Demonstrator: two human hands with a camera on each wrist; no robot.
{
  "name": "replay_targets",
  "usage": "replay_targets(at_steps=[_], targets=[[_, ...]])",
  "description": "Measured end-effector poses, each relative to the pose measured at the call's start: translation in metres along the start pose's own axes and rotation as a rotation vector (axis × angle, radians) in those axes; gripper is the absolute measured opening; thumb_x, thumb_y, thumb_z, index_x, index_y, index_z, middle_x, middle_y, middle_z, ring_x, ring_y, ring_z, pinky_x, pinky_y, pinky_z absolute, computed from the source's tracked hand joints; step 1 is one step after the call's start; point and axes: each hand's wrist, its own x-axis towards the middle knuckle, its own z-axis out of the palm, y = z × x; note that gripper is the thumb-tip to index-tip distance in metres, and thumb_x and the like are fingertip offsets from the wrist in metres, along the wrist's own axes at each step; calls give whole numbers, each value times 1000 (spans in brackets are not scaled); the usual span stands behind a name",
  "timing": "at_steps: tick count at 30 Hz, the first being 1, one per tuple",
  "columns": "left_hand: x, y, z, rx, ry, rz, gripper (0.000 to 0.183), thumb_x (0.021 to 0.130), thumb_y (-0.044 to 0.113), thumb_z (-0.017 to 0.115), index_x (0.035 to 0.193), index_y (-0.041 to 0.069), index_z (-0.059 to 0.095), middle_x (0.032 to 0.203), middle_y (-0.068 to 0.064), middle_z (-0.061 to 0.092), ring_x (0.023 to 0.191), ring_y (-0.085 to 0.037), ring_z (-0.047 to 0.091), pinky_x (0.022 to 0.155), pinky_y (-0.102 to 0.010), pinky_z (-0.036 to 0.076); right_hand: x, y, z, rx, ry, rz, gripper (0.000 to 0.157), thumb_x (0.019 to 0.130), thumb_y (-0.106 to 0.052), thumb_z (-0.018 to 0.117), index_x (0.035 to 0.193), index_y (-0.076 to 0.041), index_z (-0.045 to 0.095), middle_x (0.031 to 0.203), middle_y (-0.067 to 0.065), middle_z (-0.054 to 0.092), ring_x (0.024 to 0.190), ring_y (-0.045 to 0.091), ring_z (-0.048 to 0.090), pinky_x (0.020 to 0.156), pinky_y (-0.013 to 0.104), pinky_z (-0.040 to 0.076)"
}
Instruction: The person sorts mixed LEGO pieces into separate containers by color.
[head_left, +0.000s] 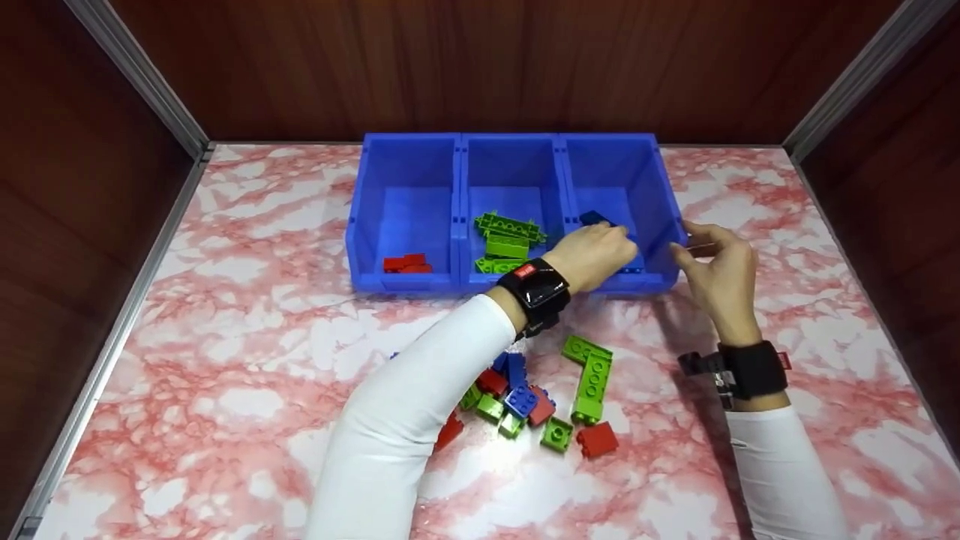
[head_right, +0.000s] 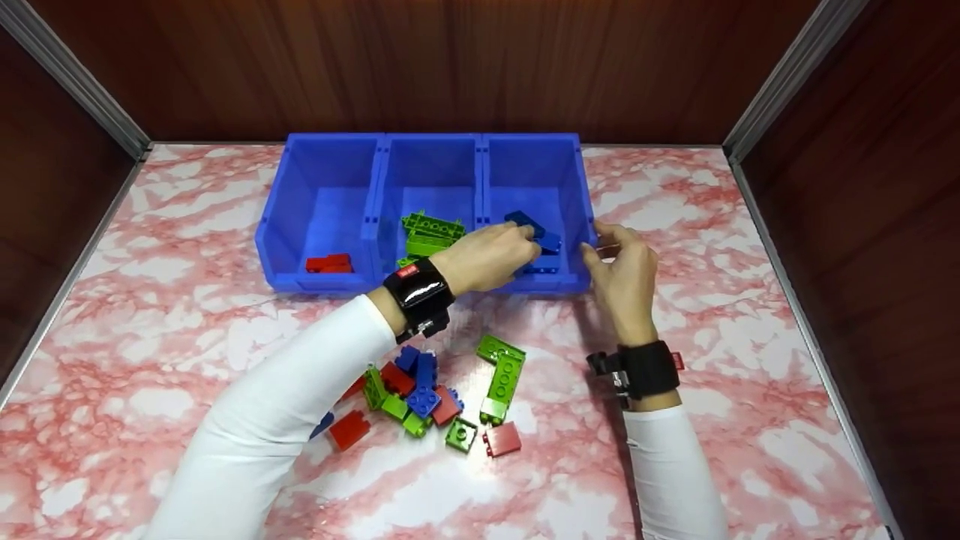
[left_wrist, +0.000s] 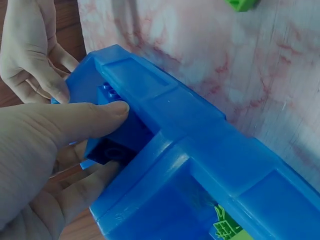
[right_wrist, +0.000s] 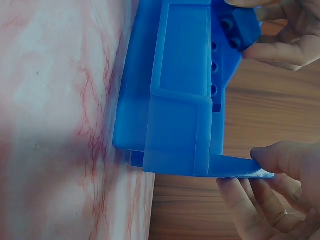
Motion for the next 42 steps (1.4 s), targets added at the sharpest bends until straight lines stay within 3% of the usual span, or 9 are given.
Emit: replay_targets(at_steps=[8,12,19,24,28,30,33,37,42], targets=[[0,3,1,130,11,20,28,105,2,50,122,11,71,130,-7,72,120,-25,70,111,-34,56,0,0,-2,10,-1,-6,32,91,-3,77,122,1,75,109,24,79,73,-15,58,64,3,48],[-3,0,-1,137,32,24,27,105,4,52,122,12,71,133,-7,71,122,-26,69,109,-35,57,1,-1,-1,9,6,-13,32,91,-4,77,122,0,76,107,24,79,72,-15,57,63,3,48],[-21,-6,-14,24,19,55,27,104,11,59,128,14,71,136,-8,69,121,-26,64,101,-37,59,3,0,0,7,24,-40,32,90,-3,77,121,3,76,104,25,79,70,-19,56,62,2,46],[-50,-5,-22,-95,-25,89,30,98,18,71,127,11,71,128,-7,70,113,-23,65,99,-32,58,3,-1,-1,11,21,-42,32,90,-3,77,121,3,75,106,26,79,71,-18,56,63,2,46],[-77,-7,-22,-225,-73,93,29,97,17,73,124,7,70,120,-8,70,105,-22,67,94,-29,60,3,-1,-1,12,15,-33,32,90,-4,77,122,1,75,106,25,79,72,-17,57,63,3,47],[-91,-9,-20,-312,-100,61,32,96,13,73,126,6,69,121,-10,71,103,-22,68,92,-29,61,2,-1,-2,15,15,-29,32,90,-4,77,122,1,76,106,25,79,72,-16,57,62,3,47],[-112,-13,-12,-440,-139,-66,38,93,2,70,131,2,66,122,-15,72,96,-24,70,83,-28,63,1,0,-1,16,14,-29,32,90,-3,77,122,2,75,106,25,79,72,-15,57,63,3,47],[-133,-17,3,-554,-162,-235,41,91,-1,71,131,-2,65,127,-20,72,94,-28,73,84,-31,66,0,1,-1,9,13,-24,32,91,-4,77,122,2,75,107,25,79,73,-15,57,64,2,47],[-147,-19,20,-551,-190,-276,37,89,9,78,124,0,71,127,-19,74,101,-30,74,91,-37,65,-1,2,0,9,9,-19,32,91,-4,77,122,2,75,106,25,79,73,-15,57,63,3,47]])
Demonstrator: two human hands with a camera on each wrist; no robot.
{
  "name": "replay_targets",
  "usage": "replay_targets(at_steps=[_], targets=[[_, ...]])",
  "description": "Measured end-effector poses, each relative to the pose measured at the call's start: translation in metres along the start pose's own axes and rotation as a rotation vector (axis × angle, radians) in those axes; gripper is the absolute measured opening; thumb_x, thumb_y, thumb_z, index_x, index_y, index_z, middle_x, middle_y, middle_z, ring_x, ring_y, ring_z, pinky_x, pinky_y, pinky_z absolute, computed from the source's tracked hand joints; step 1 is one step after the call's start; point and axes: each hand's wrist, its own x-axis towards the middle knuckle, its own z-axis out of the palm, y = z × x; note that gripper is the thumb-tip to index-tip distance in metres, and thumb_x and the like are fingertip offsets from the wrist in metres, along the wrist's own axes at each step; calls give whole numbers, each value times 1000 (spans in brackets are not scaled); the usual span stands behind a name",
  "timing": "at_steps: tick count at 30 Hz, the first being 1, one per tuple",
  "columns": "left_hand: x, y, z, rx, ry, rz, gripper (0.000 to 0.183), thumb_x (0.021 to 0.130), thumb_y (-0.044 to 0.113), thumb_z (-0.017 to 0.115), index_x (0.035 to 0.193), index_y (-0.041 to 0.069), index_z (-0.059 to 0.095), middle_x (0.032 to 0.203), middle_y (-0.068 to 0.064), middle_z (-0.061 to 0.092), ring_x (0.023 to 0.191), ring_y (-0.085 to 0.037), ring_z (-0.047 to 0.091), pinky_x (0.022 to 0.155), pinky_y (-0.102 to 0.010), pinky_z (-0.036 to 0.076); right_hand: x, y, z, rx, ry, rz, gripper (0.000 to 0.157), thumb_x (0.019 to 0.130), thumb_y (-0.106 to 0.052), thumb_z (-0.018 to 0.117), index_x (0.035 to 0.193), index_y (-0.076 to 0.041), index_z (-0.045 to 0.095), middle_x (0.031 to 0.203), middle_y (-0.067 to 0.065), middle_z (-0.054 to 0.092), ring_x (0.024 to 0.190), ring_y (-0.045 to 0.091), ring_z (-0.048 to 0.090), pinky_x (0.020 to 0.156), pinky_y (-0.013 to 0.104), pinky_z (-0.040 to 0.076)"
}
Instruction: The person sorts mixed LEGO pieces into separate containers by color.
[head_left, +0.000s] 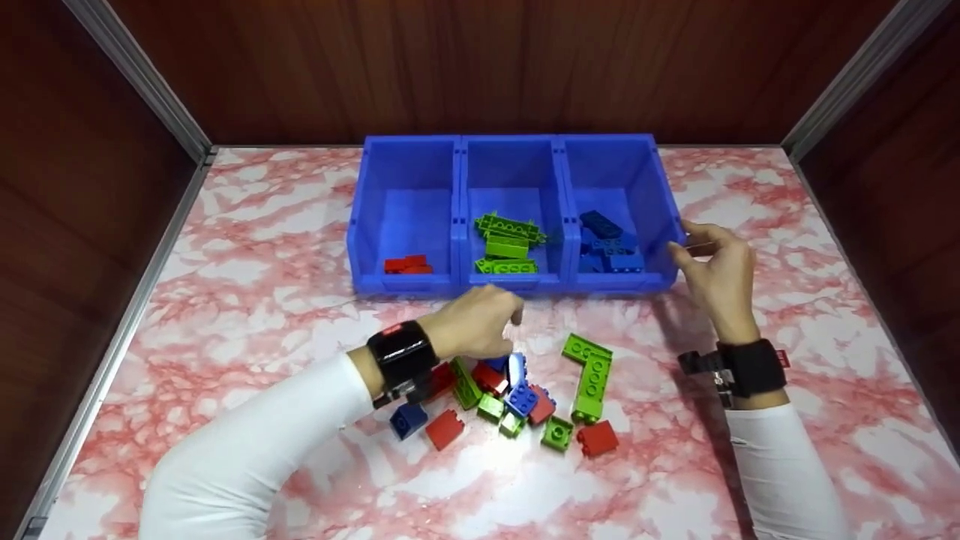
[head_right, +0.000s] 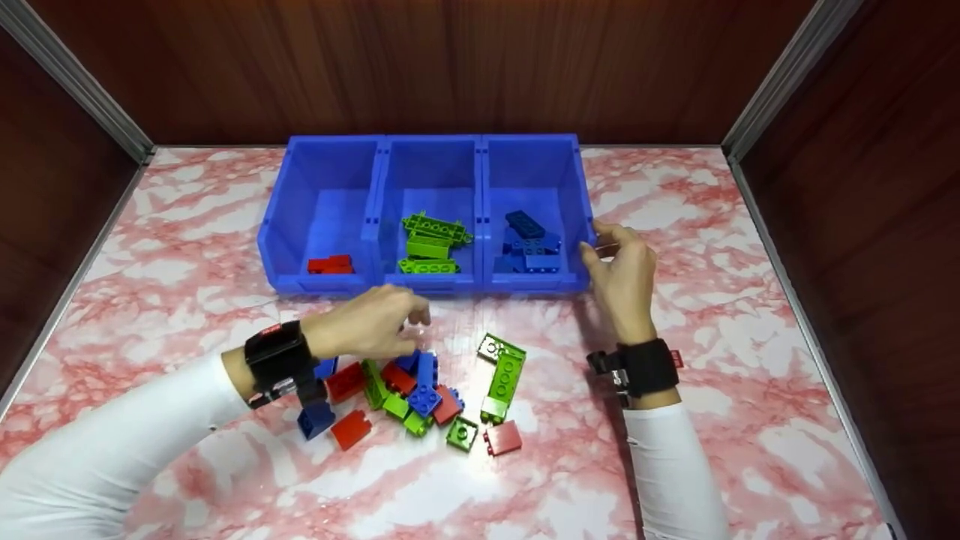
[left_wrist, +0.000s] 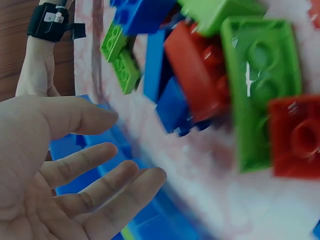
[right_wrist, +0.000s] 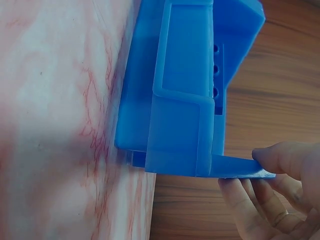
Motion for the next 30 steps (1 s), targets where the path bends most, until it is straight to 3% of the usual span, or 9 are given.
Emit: replay_targets(at_steps=[5,8,15,30], targets=[[-4,-7,10,16,-17,14,29,87,13,81,112,1,74,107,-14,78,77,-20,64,74,-33,59,0,0,0,-9,4,4,32,90,-4,77,122,1,76,105,24,79,71,-17,56,63,3,45],[-5,-9,15,8,-28,22,26,86,12,82,108,2,74,99,-12,78,72,-15,57,70,-30,55,0,-1,0,-10,1,6,32,90,-4,77,122,1,75,105,25,79,71,-18,56,62,3,46],[-2,-12,19,5,-26,25,20,84,10,82,101,2,75,103,-13,78,87,-24,68,83,-37,61,0,-1,1,-2,0,0,32,90,-3,77,122,3,75,106,26,79,72,-17,56,63,3,47],[4,-26,9,5,-8,-9,18,82,4,81,98,1,74,99,-13,78,90,-31,74,81,-39,64,0,1,0,-3,-9,-2,32,91,-3,77,123,2,74,109,25,78,73,-16,57,63,3,47]])
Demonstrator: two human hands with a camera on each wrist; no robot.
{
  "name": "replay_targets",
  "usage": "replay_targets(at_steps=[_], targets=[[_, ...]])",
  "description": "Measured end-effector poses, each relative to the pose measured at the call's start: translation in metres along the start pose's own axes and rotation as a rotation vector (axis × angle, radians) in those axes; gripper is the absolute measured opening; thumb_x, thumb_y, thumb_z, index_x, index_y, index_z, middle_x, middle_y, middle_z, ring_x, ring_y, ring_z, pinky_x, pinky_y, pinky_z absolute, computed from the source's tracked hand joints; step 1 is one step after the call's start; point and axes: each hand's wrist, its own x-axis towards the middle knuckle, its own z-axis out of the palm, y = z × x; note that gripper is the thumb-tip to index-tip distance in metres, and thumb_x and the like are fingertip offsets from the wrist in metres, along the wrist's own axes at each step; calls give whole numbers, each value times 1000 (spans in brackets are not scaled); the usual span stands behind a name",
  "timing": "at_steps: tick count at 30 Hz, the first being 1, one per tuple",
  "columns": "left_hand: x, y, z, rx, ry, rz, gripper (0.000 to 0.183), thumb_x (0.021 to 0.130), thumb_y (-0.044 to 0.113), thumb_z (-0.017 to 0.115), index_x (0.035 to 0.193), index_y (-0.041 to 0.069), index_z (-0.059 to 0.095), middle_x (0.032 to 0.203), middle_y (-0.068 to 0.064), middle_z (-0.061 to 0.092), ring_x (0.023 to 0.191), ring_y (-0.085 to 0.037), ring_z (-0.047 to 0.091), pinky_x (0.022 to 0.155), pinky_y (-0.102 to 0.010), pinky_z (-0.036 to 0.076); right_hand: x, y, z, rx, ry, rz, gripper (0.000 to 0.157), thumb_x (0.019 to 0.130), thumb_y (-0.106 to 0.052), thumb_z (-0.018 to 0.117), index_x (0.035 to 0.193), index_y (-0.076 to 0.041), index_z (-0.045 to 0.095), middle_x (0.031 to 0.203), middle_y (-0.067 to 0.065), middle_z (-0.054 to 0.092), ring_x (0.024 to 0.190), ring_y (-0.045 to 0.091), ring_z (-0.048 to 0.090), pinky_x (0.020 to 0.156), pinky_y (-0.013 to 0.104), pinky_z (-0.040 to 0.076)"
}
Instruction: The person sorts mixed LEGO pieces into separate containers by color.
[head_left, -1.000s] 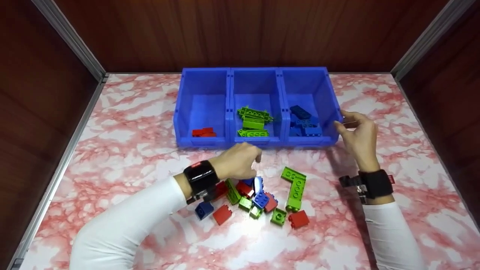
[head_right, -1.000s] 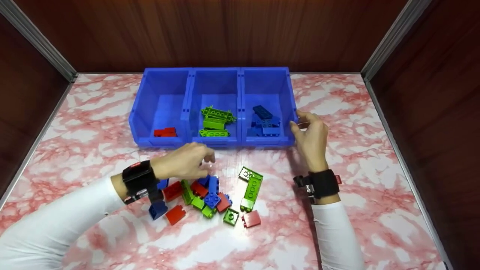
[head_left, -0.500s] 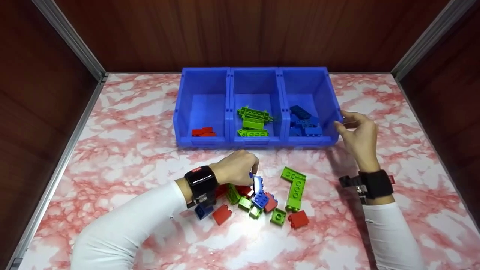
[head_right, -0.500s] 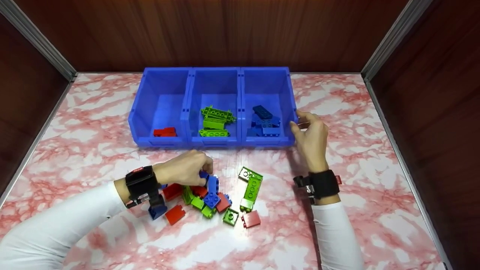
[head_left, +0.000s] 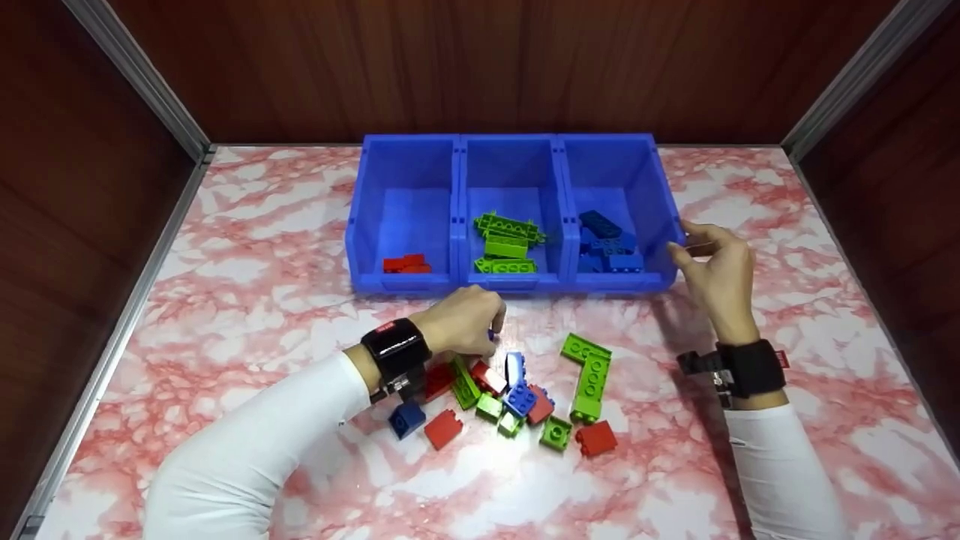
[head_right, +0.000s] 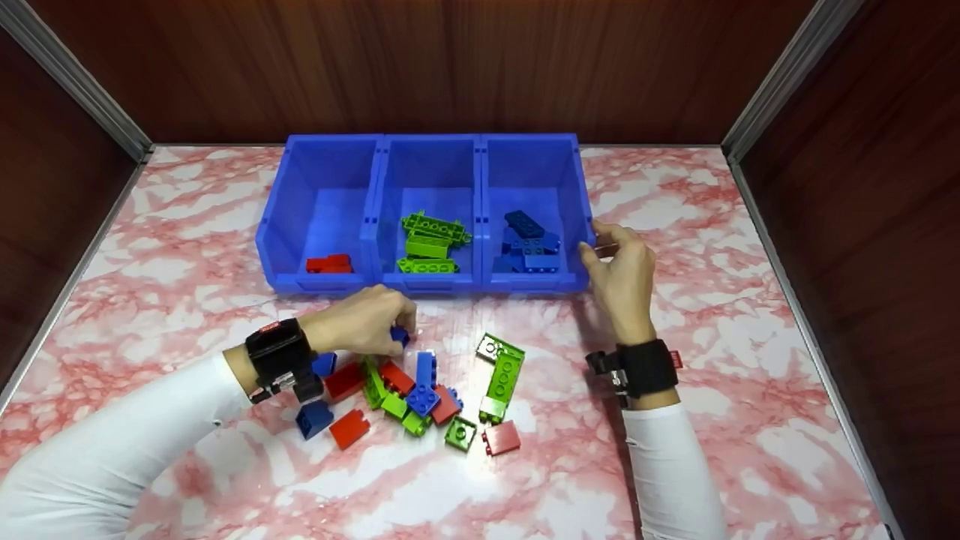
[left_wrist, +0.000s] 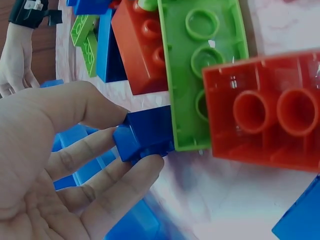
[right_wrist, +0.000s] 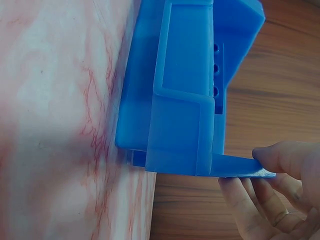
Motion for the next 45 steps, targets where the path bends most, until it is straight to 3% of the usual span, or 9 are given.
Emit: replay_targets(at_steps=[7,13,17,23,29,34,40,45], targets=[[-1,5,1,1,55,-40,22,84,8,77,103,-2,73,106,-15,74,99,-33,69,87,-44,60,0,1,1,-12,19,-14,32,90,-4,77,121,1,76,104,24,79,72,-19,55,65,3,44],[0,9,11,44,140,-50,6,78,1,76,80,0,70,86,-15,74,81,-33,70,72,-47,61,0,0,0,-4,11,-7,32,90,-4,77,122,1,76,105,24,79,72,-17,56,65,4,46],[2,7,17,60,165,-47,14,79,-5,73,71,2,65,77,-14,72,77,-34,72,72,-49,62,0,-1,0,2,9,-1,32,91,-5,77,122,1,76,105,24,79,72,-16,56,65,4,46],[5,7,21,54,152,-32,6,82,-5,73,79,0,72,81,-15,77,80,-36,75,76,-47,64,-1,-1,0,-8,10,-3,32,91,-4,77,122,1,75,106,24,79,72,-17,56,66,4,46],[11,18,10,31,128,-29,5,85,-1,76,89,2,75,91,-12,78,85,-30,75,74,-38,64,0,-1,0,-20,8,7,32,91,-4,76,123,2,75,106,24,79,73,-17,55,66,4,45],[19,33,3,-21,137,8,14,89,2,77,103,3,74,102,-10,76,91,-25,72,79,-30,63,0,-1,1,-13,18,3,32,90,-4,77,122,1,76,103,25,79,71,-20,54,66,3,45],[32,55,-6,-49,158,106,22,94,5,75,115,5,74,114,-10,75,101,-22,71,87,-27,63,0,-1,1,-2,16,-8,32,90,-3,77,122,2,75,106,27,78,71,-19,55,64,2,45],[49,74,-13,-10,197,193,22,96,6,72,117,6,73,118,-9,74,105,-21,72,89,-23,62,0,0,0,5,14,-16,32,91,-3,77,122,3,75,106,26,79,71,-17,56,63,2,46]])
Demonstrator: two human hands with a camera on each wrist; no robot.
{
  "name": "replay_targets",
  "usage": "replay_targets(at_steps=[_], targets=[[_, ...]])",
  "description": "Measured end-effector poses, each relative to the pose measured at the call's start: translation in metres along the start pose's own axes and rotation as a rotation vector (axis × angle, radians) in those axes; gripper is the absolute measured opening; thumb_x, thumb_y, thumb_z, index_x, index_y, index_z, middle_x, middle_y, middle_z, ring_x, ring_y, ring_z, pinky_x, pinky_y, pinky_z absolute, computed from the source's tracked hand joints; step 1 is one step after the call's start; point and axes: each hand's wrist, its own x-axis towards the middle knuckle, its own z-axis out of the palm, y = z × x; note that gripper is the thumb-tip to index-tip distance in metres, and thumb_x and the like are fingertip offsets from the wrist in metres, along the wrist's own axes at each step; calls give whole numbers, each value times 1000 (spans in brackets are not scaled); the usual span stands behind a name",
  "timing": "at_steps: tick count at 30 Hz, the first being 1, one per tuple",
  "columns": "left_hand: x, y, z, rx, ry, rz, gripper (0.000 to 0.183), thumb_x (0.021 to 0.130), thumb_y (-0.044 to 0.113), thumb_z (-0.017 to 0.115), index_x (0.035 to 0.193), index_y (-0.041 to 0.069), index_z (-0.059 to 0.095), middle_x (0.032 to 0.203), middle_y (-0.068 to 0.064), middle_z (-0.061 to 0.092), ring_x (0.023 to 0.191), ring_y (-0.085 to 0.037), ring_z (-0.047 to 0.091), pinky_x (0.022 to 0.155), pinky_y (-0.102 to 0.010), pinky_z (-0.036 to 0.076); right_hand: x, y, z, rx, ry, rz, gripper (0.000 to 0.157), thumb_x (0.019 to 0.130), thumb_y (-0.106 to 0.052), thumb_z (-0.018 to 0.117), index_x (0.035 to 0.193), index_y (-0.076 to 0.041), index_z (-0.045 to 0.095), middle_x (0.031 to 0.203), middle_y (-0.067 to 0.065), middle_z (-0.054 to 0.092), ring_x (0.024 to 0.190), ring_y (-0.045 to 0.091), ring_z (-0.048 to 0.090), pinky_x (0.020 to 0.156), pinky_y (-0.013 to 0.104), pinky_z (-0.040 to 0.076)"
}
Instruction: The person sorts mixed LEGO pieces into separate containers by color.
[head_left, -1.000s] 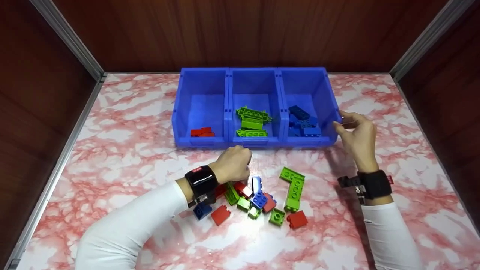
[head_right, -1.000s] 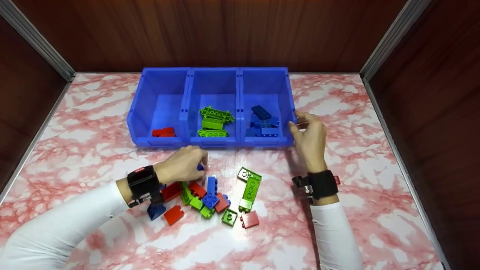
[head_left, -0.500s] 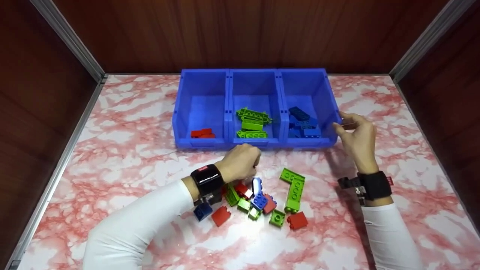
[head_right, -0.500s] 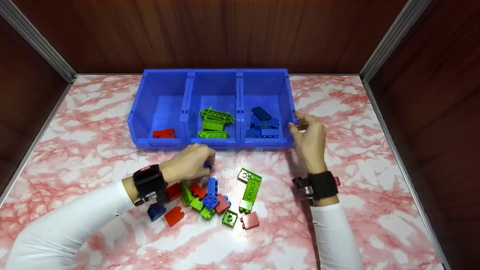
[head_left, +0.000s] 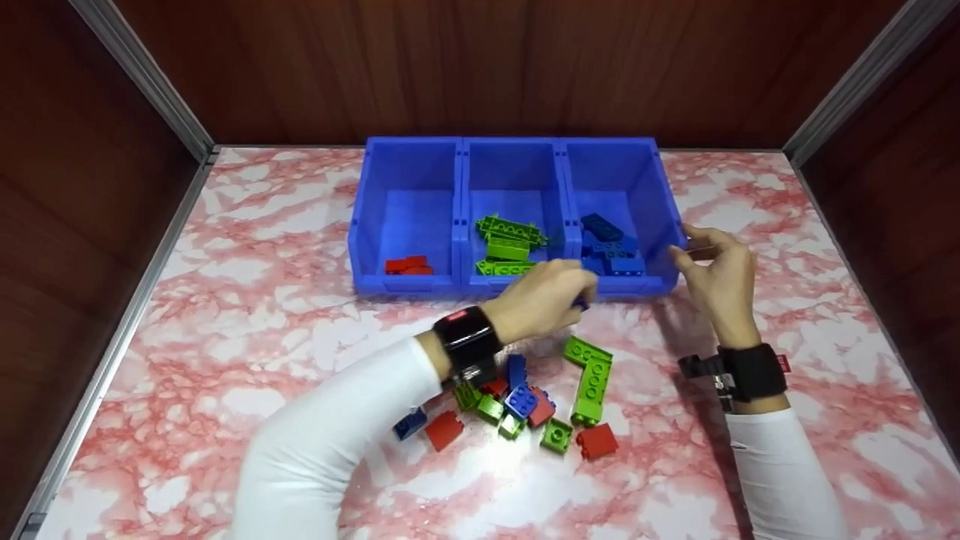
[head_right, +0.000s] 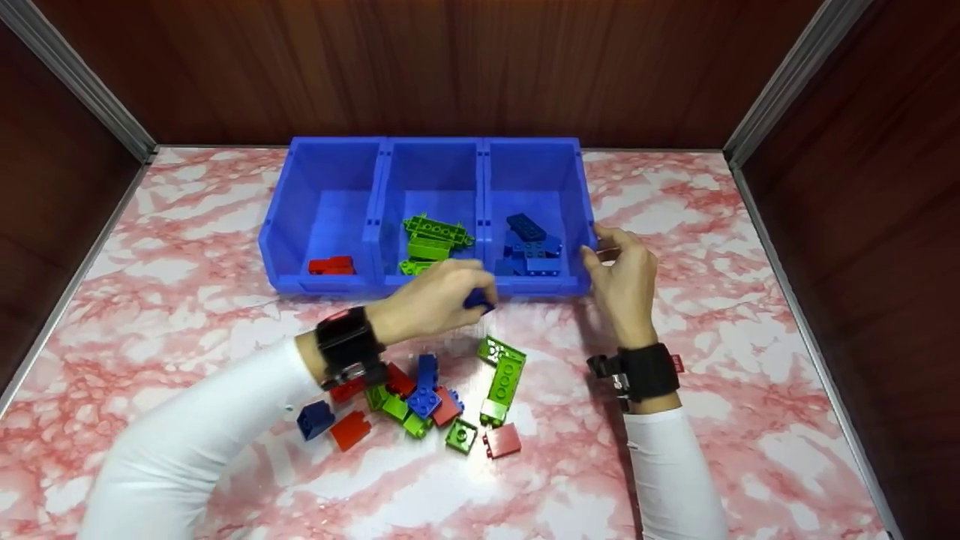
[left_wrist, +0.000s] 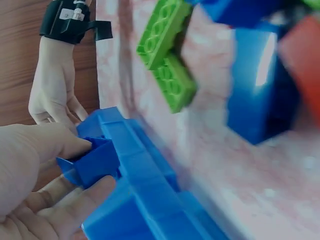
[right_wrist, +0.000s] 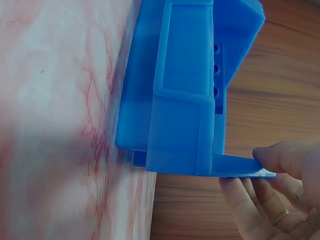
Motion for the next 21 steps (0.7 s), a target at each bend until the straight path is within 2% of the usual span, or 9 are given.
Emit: replay_targets(at_steps=[5,10,14,18,21], targets=[[24,9,-1,104,61,68,24,97,0,66,118,6,74,116,-8,73,102,-20,71,86,-20,61,0,-1,0,7,-2,1,32,91,-3,77,122,2,75,105,26,78,72,-17,57,62,2,46],[49,10,0,176,93,64,29,97,-4,62,120,7,75,117,-7,74,104,-19,71,89,-21,61,0,-1,0,7,-9,10,32,91,-3,76,122,2,75,105,26,78,72,-16,57,63,2,47],[64,8,-1,246,69,55,24,99,-4,59,114,7,75,115,-6,73,102,-20,71,87,-25,62,0,-2,1,0,-15,15,32,91,-3,76,122,2,75,107,26,78,73,-15,57,66,3,47],[75,7,0,412,41,99,23,99,-4,57,110,9,74,115,-8,74,101,-23,73,86,-31,65,0,-1,1,-2,-5,15,32,91,-3,76,122,2,75,105,25,79,73,-17,56,67,4,46],[80,8,1,488,13,132,25,98,-5,57,109,10,74,115,-8,75,101,-25,74,87,-34,66,0,0,1,5,0,8,31,91,-3,76,122,2,76,105,25,79,72,-17,57,67,4,45]])
